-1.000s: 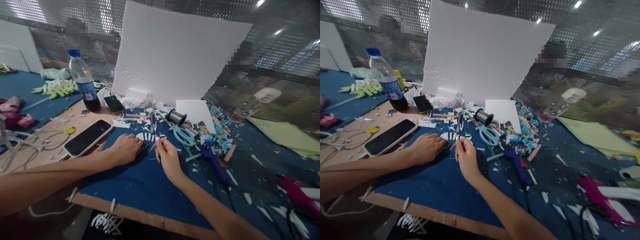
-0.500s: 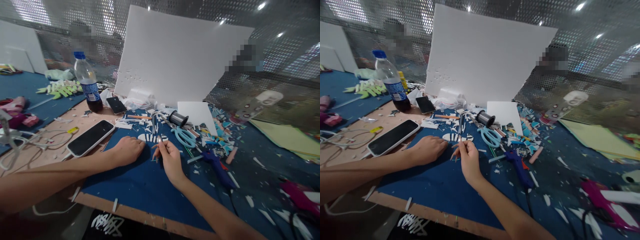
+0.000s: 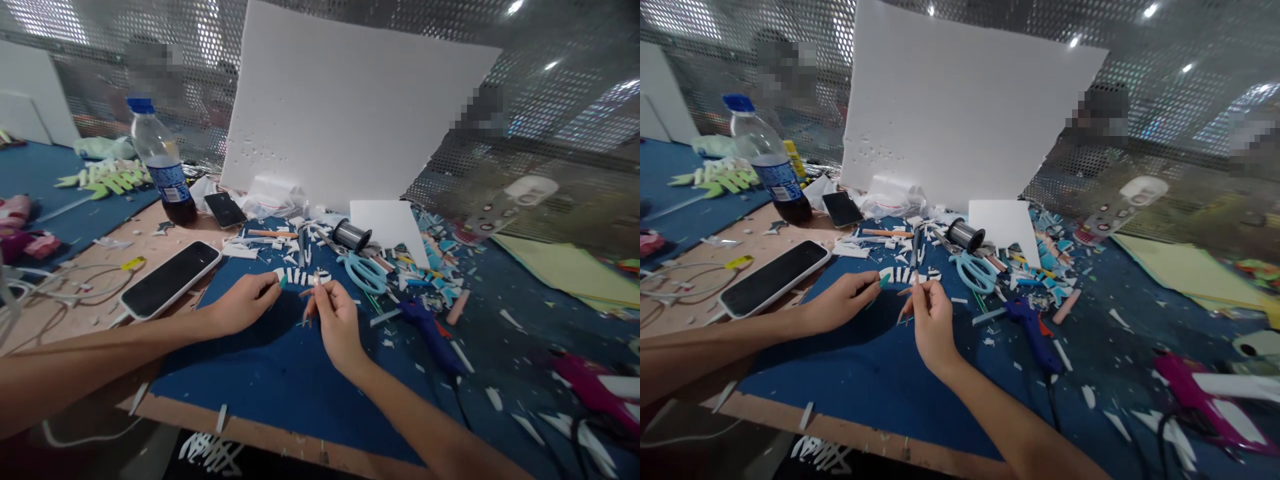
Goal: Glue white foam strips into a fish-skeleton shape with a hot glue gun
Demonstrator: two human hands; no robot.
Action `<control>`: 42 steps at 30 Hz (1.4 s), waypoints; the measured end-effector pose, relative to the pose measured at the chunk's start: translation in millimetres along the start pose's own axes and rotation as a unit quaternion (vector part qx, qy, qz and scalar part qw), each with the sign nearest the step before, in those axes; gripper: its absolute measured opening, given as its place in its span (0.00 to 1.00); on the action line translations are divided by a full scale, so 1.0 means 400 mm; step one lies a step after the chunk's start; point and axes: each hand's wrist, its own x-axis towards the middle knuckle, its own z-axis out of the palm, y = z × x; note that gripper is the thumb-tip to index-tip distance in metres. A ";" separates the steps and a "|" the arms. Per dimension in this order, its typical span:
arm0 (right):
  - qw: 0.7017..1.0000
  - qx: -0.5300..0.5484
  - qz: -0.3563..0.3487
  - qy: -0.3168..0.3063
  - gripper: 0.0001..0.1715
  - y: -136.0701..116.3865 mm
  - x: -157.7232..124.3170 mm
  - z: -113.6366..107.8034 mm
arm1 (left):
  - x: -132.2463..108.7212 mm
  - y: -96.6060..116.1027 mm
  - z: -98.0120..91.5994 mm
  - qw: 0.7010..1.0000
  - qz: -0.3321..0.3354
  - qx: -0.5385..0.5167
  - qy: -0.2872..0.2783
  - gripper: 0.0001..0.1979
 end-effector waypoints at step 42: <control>0.984 -0.107 -0.125 -0.065 0.14 -0.009 -0.026 0.004 | 0.006 -0.005 0.013 0.912 -0.116 -0.390 -0.057 0.15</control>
